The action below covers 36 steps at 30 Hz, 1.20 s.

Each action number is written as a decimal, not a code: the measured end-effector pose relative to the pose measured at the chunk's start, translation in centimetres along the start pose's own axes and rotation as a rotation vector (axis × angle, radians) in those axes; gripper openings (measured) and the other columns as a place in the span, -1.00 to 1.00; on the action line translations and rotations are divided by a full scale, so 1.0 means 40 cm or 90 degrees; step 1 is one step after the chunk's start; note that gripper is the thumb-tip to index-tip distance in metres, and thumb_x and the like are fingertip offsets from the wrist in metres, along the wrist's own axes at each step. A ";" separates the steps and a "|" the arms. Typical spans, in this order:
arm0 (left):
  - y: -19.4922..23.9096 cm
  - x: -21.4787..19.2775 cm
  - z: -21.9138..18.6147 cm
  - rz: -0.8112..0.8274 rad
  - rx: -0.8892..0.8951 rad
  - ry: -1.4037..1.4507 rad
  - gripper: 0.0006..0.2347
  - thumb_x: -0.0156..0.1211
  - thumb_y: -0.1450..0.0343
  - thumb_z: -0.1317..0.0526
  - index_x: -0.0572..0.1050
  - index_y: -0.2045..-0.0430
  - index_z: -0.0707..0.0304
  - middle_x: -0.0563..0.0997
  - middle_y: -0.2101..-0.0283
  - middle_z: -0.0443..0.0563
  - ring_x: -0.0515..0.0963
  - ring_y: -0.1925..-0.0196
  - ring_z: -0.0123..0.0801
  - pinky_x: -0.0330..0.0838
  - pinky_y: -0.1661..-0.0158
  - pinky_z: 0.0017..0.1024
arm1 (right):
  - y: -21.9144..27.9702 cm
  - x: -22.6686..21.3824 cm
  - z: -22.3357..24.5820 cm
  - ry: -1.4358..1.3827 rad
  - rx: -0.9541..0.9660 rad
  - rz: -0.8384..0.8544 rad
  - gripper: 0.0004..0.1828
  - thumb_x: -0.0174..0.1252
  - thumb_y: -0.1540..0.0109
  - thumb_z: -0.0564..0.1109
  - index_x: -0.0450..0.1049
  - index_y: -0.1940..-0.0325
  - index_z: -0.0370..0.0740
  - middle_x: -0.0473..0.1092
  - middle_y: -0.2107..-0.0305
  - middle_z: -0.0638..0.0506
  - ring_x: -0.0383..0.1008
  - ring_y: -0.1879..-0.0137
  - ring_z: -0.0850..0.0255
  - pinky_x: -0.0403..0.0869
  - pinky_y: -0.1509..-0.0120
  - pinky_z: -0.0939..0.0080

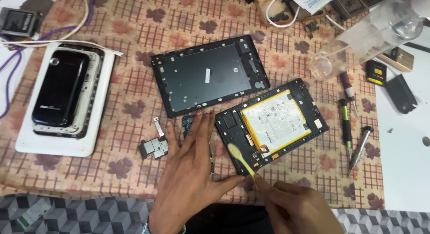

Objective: The person cleans the interior of a disassembled tablet using a toothbrush and a screwdriver. They brush the battery area and use the screwdriver to pry at components near the battery connector.

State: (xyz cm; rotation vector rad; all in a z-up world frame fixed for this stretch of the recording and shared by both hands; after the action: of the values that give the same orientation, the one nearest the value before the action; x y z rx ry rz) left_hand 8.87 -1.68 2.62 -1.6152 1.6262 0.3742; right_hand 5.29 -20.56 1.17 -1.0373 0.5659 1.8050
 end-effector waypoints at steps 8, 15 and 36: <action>0.000 0.007 0.007 0.011 -0.016 0.004 0.08 0.54 -0.08 -0.18 0.02 -0.29 0.69 0.30 -0.34 0.48 0.19 -0.46 0.11 -0.34 -0.34 0.38 | -0.024 0.013 -0.030 -0.039 0.124 0.089 -0.61 0.26 -0.08 -0.32 0.69 0.02 -0.19 0.51 0.63 -0.05 0.53 0.67 0.19 0.43 0.57 0.14; -0.005 0.014 0.010 0.037 -0.034 0.005 0.12 0.56 -0.04 -0.17 -0.02 -0.27 0.70 0.24 -0.33 0.56 0.15 -0.50 0.17 -0.37 -0.31 0.40 | -0.037 -0.015 0.008 -0.062 0.057 0.075 -0.72 0.28 -0.15 -0.26 0.68 0.06 -0.23 0.54 0.57 -0.07 0.56 0.54 0.15 0.44 0.46 0.12; -0.004 0.012 0.017 0.044 -0.064 0.016 0.12 0.56 -0.04 -0.20 -0.01 -0.28 0.66 0.24 -0.39 0.55 0.18 -0.48 0.12 -0.34 -0.33 0.37 | -0.062 -0.019 0.017 0.002 0.033 0.141 -0.88 0.29 -0.09 -0.25 0.69 0.31 -0.20 0.62 0.49 -0.07 0.64 0.47 0.19 0.55 0.34 0.19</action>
State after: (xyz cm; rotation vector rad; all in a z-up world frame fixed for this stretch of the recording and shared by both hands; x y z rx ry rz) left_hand 9.30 -1.56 1.91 -1.6463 1.7086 0.4799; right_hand 7.36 -19.35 2.34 -0.9731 0.7502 1.9695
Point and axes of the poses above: each hand's wrist, its own y-axis away from the middle knuckle, its own x-axis out of the palm, z = x × y, the point moved 10 cm from there along -y, towards the middle knuckle
